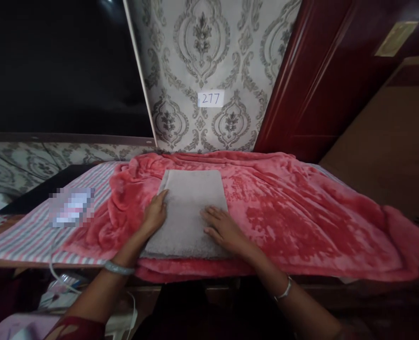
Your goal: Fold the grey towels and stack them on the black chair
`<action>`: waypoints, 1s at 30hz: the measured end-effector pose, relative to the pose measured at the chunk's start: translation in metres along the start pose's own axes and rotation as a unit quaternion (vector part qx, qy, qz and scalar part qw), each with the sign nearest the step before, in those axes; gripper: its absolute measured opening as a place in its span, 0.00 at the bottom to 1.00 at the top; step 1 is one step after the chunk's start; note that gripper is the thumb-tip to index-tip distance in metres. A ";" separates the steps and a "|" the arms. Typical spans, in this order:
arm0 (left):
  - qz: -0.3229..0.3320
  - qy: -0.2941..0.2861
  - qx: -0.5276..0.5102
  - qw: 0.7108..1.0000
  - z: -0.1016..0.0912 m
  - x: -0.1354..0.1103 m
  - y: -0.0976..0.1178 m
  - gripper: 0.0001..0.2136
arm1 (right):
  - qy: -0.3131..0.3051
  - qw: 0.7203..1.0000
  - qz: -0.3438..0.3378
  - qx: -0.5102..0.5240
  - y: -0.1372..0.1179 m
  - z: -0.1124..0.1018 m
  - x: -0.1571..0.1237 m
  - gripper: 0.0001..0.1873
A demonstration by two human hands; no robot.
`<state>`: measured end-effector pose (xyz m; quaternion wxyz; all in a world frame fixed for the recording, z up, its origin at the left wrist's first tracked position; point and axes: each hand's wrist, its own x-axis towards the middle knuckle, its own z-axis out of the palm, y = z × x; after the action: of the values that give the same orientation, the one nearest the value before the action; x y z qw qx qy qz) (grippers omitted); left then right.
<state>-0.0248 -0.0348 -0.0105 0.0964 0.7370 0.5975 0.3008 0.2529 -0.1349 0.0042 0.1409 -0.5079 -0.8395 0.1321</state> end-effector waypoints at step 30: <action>0.188 -0.046 0.181 0.964 0.025 -0.071 0.044 0.33 | -0.036 0.994 -0.063 -0.076 0.060 -0.010 0.100 0.34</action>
<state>0.0183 -0.1074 -0.0316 -0.0694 0.8542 0.4879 0.1658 0.2614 -0.0185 0.0020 0.0795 -0.4584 -0.8818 0.0770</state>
